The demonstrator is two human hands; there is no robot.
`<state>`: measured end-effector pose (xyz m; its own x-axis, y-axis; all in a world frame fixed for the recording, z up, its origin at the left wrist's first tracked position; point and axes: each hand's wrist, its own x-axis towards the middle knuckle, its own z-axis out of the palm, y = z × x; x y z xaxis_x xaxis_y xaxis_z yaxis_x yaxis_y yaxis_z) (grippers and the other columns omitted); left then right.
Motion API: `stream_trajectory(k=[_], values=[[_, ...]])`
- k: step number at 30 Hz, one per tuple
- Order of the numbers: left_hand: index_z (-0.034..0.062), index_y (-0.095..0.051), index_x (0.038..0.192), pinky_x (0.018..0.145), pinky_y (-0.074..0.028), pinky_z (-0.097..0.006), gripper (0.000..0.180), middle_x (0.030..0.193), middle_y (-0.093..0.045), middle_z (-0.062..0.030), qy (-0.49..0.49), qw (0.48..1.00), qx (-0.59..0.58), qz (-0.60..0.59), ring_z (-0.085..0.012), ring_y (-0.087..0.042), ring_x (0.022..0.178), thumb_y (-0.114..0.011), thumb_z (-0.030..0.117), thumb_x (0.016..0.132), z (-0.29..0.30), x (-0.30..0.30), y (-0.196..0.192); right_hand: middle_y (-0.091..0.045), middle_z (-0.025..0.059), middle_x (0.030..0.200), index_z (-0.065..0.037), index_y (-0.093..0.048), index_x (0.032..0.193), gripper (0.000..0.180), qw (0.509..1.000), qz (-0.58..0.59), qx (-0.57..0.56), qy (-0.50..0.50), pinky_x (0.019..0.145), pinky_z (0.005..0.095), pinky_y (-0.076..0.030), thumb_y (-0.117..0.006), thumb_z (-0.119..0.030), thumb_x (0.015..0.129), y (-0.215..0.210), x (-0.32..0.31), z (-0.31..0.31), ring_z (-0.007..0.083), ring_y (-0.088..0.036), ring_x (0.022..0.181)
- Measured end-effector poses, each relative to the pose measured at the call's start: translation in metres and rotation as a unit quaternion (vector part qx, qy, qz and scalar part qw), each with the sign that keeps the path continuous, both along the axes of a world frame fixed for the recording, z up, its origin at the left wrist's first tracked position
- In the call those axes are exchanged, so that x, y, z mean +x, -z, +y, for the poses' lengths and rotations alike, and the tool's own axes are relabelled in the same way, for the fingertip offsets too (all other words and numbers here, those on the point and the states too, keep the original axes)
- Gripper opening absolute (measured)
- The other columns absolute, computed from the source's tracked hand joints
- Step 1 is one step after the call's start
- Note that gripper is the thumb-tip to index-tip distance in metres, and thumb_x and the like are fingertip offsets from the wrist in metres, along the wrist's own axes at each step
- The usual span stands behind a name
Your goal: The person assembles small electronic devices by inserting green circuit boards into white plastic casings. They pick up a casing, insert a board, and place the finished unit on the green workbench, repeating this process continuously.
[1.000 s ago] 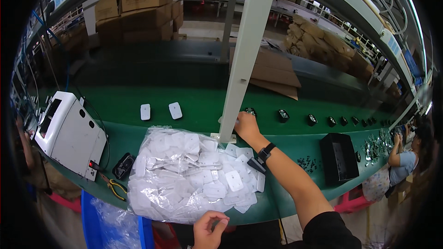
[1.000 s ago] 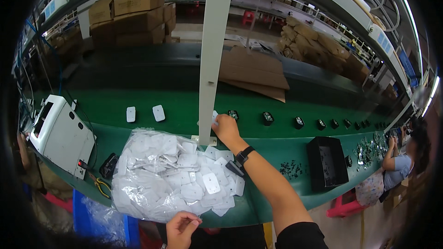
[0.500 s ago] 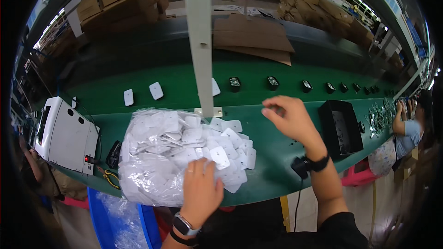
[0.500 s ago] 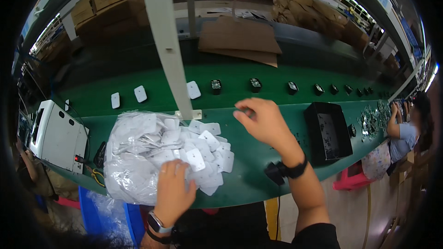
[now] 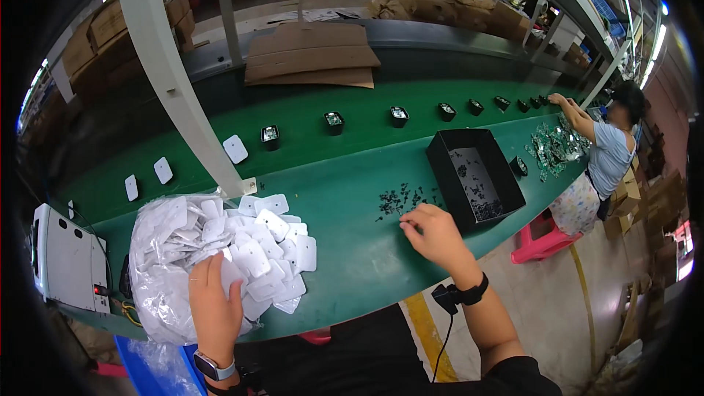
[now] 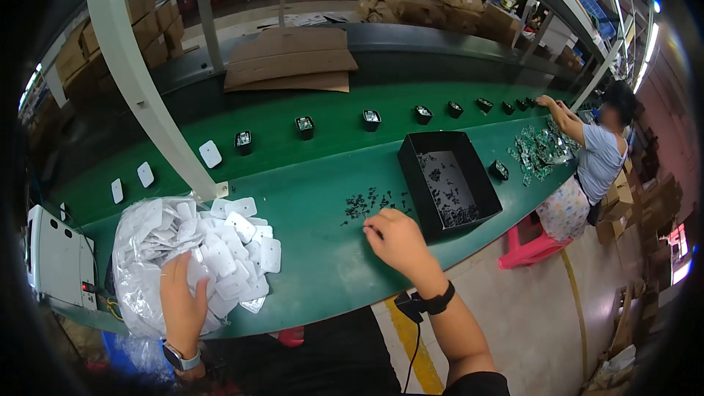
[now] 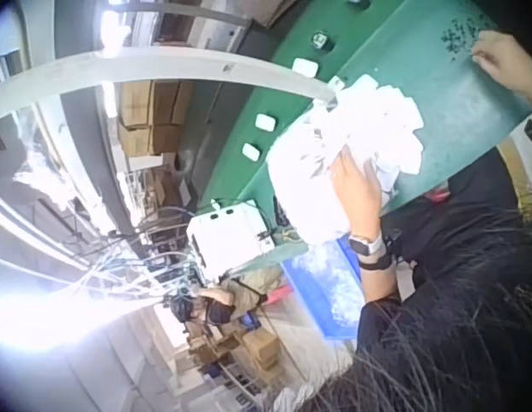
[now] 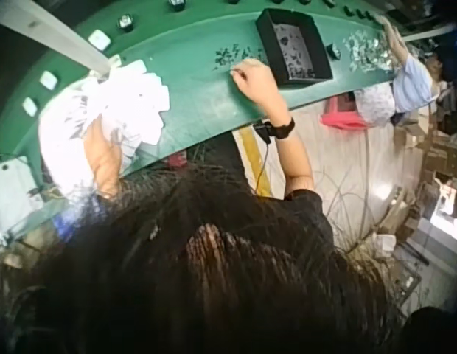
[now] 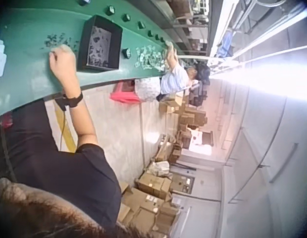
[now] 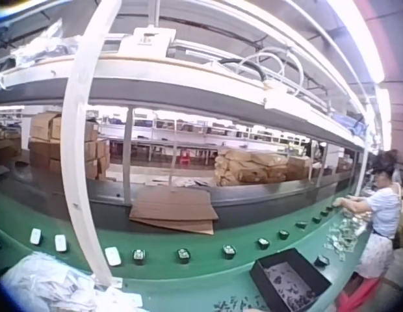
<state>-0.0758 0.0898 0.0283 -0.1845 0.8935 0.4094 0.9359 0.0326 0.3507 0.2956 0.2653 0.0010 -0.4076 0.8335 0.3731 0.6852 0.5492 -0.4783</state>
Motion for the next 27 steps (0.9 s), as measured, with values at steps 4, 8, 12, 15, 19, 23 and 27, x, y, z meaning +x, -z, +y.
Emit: stream_trajectory(k=[4,8,12,15,19,23,27], values=[[-0.0048,-0.057,0.130,0.078,-0.052,-0.036,0.056,0.118,-0.061,-0.0151,-0.027,0.971,0.045,-0.231,-0.0274,-0.062,0.101,-0.078,-0.004,0.078,-0.009,0.024,-0.008,-0.064,0.0112,0.084,-0.002,-0.073,0.089,0.008,0.996,-0.045,0.053,-0.054,0.076,0.0409,-0.055,-0.073,-0.006,0.082,0.009,-0.025,0.012,0.0307,-0.065,0.084],[-0.0035,-0.059,0.130,0.054,-0.043,-0.022,0.050,0.109,-0.064,-0.0100,-0.032,0.785,0.006,-0.619,-0.0084,-0.057,0.074,-0.076,-0.008,0.083,-0.028,0.060,-0.014,-0.064,0.0126,0.088,0.000,-0.072,0.090,0.008,0.989,-0.101,0.056,-0.088,0.081,0.0409,-0.054,-0.071,-0.005,0.083,0.013,-0.032,0.021,0.0315,-0.063,0.089],[-0.0034,-0.058,0.131,0.052,-0.040,-0.021,0.051,0.099,-0.067,-0.0072,0.018,0.599,-0.074,-0.797,-0.0053,-0.054,0.069,-0.076,-0.010,0.084,-0.039,0.070,0.008,-0.063,0.0137,0.088,-0.001,-0.068,0.086,0.005,0.978,-0.163,0.073,-0.112,0.086,0.0403,-0.053,-0.065,-0.004,0.084,0.007,-0.033,0.029,0.0313,-0.062,0.091],[-0.0028,-0.057,0.130,0.054,-0.043,-0.021,0.049,0.102,-0.068,-0.0076,0.034,0.640,-0.037,-0.767,-0.0056,-0.056,0.070,-0.075,-0.010,0.085,-0.037,0.086,0.008,-0.062,0.0131,0.086,-0.002,-0.066,0.083,0.003,0.973,-0.162,0.095,-0.137,0.083,0.0401,-0.053,-0.067,-0.003,0.081,0.000,-0.037,0.030,0.0311,-0.061,0.089],[-0.0019,-0.057,0.130,0.080,-0.055,-0.024,0.045,0.112,-0.068,-0.0097,0.038,0.730,-0.072,-0.678,-0.0122,-0.067,0.096,-0.072,-0.010,0.088,-0.044,0.089,0.002,-0.066,0.0084,0.084,-0.004,-0.066,0.084,0.011,0.972,0.047,-0.040,-0.227,0.071,0.0380,-0.054,-0.074,0.000,0.078,-0.049,-0.065,-0.021,0.0273,-0.064,0.080],[-0.0042,-0.055,0.133,0.091,-0.054,-0.026,0.047,0.118,-0.066,-0.0100,0.084,0.673,-0.078,-0.731,-0.0131,-0.064,0.109,-0.071,-0.010,0.089,-0.046,0.095,0.011,-0.067,0.0090,0.089,-0.004,-0.067,0.091,0.017,0.925,0.094,-0.062,-0.363,0.071,0.0368,-0.055,-0.078,-0.002,0.077,-0.067,-0.099,-0.082,0.0271,-0.065,0.080],[-0.0045,-0.055,0.134,0.092,-0.054,-0.026,0.047,0.120,-0.066,-0.0102,0.094,0.677,-0.070,-0.727,-0.0134,-0.065,0.109,-0.069,-0.010,0.090,-0.052,0.094,0.012,-0.062,0.0088,0.088,-0.003,-0.065,0.093,0.018,0.926,0.046,-0.030,-0.374,0.069,0.0383,-0.054,-0.076,-0.007,0.079,-0.056,-0.113,-0.101,0.0284,-0.062,0.081]])
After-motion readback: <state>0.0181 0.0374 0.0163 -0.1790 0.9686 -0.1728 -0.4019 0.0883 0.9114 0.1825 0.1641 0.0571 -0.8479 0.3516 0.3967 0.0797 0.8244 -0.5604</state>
